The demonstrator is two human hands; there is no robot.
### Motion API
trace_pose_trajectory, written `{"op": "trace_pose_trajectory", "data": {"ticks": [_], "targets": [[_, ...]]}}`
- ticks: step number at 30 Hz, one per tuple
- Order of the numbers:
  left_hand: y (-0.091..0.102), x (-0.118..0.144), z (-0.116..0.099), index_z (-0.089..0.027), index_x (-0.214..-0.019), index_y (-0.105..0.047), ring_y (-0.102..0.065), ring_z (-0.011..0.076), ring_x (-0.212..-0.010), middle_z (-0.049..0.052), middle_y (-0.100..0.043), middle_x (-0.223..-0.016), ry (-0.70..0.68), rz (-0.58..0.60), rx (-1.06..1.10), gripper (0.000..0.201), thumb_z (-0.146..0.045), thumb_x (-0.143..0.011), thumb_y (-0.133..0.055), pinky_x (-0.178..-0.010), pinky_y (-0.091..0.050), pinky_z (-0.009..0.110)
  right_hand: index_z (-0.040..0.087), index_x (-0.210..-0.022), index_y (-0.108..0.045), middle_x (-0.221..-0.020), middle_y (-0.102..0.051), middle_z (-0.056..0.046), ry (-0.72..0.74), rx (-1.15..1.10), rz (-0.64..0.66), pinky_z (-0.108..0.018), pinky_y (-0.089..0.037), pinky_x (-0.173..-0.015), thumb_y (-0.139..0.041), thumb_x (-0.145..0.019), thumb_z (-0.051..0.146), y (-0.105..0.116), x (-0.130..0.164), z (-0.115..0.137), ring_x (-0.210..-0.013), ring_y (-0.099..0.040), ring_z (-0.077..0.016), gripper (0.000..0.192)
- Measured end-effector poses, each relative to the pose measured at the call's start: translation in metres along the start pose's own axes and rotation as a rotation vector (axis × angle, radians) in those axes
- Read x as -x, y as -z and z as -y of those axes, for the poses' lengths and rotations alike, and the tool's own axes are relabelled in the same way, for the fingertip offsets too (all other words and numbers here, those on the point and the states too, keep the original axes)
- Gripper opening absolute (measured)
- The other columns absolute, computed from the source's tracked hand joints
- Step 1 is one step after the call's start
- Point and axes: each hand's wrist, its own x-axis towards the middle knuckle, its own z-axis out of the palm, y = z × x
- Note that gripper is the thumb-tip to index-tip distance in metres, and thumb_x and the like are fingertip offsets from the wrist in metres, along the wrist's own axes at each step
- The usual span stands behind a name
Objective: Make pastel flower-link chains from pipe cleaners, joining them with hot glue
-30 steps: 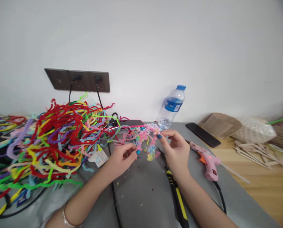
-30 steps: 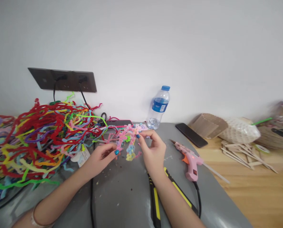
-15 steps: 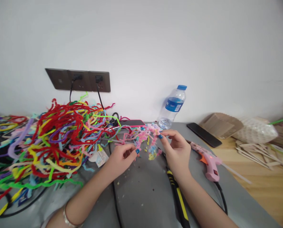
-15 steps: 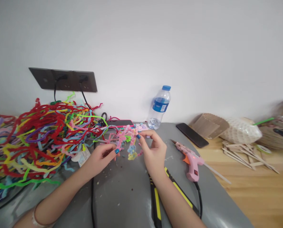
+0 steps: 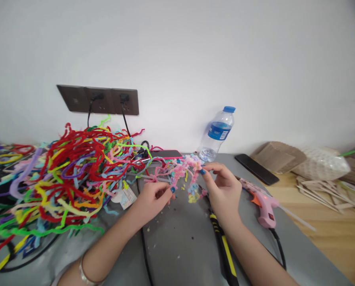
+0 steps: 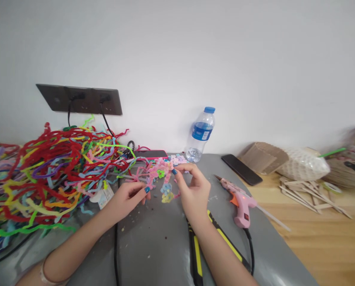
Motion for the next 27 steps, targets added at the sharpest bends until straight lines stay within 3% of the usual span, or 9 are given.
{"op": "trace_pose_trajectory", "data": {"ticks": [7, 13, 15, 19, 22, 27], "targets": [[-0.004, -0.002, 0.002, -0.017, -0.073, -0.056, -0.041, 0.0108, -0.056, -0.004, -0.048, -0.062, -0.007, -0.009, 0.035, 0.023, -0.038, -0.082, -0.056, -0.052, -0.030, 0.022, 0.021, -0.076, -0.067, -0.073, -0.065, 0.001, -0.044, 0.024, -0.042, -0.032, -0.044, -0.073, -0.070, -0.081, 0.023, 0.002, -0.002, -0.004, -0.074, -0.059, -0.0177, 0.006], [0.007, -0.002, -0.003, -0.020, -0.068, -0.045, -0.038, 0.0097, -0.053, -0.006, -0.041, -0.058, -0.073, -0.348, 0.074, 0.018, -0.030, -0.082, -0.051, -0.050, -0.030, 0.020, 0.021, -0.076, -0.063, -0.077, -0.063, 0.000, -0.001, 0.045, 0.042, -0.033, -0.043, -0.075, -0.066, -0.083, 0.018, 0.001, -0.001, -0.004, -0.078, -0.059, -0.0183, 0.009], [0.009, 0.000, -0.004, -0.020, -0.068, -0.047, -0.039, 0.0092, -0.052, -0.007, -0.041, -0.057, -0.128, -0.397, 0.022, 0.017, -0.026, -0.082, -0.052, -0.049, -0.030, 0.019, 0.021, -0.075, -0.061, -0.081, -0.061, -0.001, 0.056, 0.082, 0.062, -0.034, -0.042, -0.077, -0.065, -0.083, 0.015, 0.001, 0.000, -0.002, -0.082, -0.058, -0.0186, 0.011], [0.003, 0.008, -0.007, -0.019, -0.079, -0.061, -0.050, 0.0086, -0.053, -0.005, -0.055, -0.060, -0.327, -0.273, -0.159, 0.009, -0.020, -0.085, -0.054, -0.053, -0.036, 0.018, 0.022, -0.073, -0.057, -0.082, -0.057, 0.000, 0.150, 0.175, 0.127, -0.035, -0.039, -0.078, -0.064, -0.082, 0.010, 0.000, 0.002, 0.003, -0.082, -0.055, -0.0185, 0.017], [-0.006, 0.013, -0.008, -0.019, -0.094, -0.066, -0.054, 0.0080, -0.052, -0.004, -0.062, -0.064, -0.437, -0.200, -0.278, 0.014, -0.017, -0.086, -0.055, -0.055, -0.039, 0.018, 0.022, -0.072, -0.055, -0.081, -0.057, 0.001, 0.191, 0.221, 0.174, -0.035, -0.038, -0.077, -0.065, -0.082, 0.009, -0.002, 0.005, 0.006, -0.081, -0.056, -0.0186, 0.019], [-0.010, 0.017, -0.008, -0.019, -0.099, -0.069, -0.054, 0.0092, -0.046, -0.005, -0.061, -0.055, -0.426, -0.206, -0.369, 0.018, -0.019, -0.087, -0.056, -0.054, -0.039, 0.020, 0.021, -0.071, -0.052, -0.080, -0.058, 0.002, 0.257, 0.290, 0.191, -0.035, -0.035, -0.077, -0.065, -0.082, 0.009, -0.003, 0.008, 0.009, -0.079, -0.056, -0.0176, 0.021]]}}
